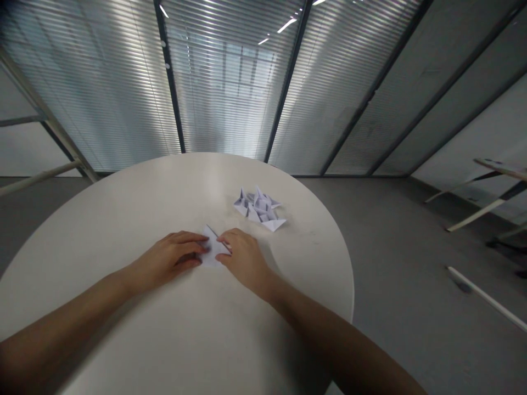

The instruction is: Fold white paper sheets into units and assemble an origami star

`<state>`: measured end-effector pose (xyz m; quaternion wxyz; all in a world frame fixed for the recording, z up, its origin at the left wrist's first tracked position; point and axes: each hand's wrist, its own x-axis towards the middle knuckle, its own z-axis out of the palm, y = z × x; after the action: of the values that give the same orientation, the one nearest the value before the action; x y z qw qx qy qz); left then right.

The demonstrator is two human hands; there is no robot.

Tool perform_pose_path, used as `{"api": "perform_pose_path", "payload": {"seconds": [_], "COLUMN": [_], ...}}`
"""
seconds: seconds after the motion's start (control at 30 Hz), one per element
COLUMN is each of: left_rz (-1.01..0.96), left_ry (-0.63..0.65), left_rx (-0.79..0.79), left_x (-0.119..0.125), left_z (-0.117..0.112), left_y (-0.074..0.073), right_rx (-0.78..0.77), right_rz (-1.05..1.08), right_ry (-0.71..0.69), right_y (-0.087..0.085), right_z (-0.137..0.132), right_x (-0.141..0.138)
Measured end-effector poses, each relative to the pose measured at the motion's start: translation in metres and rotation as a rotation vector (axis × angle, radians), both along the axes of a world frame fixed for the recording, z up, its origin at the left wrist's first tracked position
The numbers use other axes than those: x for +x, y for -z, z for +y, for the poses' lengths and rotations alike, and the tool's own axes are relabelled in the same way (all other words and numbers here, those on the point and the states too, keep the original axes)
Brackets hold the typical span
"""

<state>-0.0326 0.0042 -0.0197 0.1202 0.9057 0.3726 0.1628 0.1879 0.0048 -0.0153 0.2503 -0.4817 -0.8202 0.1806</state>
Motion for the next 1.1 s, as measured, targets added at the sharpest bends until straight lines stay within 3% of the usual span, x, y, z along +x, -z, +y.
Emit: {"api": "perform_pose_path", "payload": {"seconds": [0.23, 0.43, 0.6, 0.77, 1.1], "left_rz": [-0.029, -0.057, 0.001, 0.015, -0.07], "left_ry": [-0.049, -0.064, -0.114, -0.133, -0.069], "left_rx": [0.0, 0.006, 0.039, 0.041, -0.049], "left_x": [0.001, -0.001, 0.001, 0.006, 0.007], "left_z": [0.002, 0.003, 0.003, 0.001, -0.003], "left_y": [0.001, 0.003, 0.001, -0.003, -0.011], "right_rx": [-0.236, -0.48, -0.526, -0.57, -0.458], "right_rz": [0.34, 0.474, 0.704, 0.863, 0.818], "right_ry": [0.062, 0.159, 0.042, -0.065, -0.164], "right_y": [0.01, 0.001, -0.006, 0.002, 0.006], "right_z": [0.01, 0.009, 0.004, 0.002, 0.001], "right_x": [0.007, 0.004, -0.003, -0.009, -0.015]}}
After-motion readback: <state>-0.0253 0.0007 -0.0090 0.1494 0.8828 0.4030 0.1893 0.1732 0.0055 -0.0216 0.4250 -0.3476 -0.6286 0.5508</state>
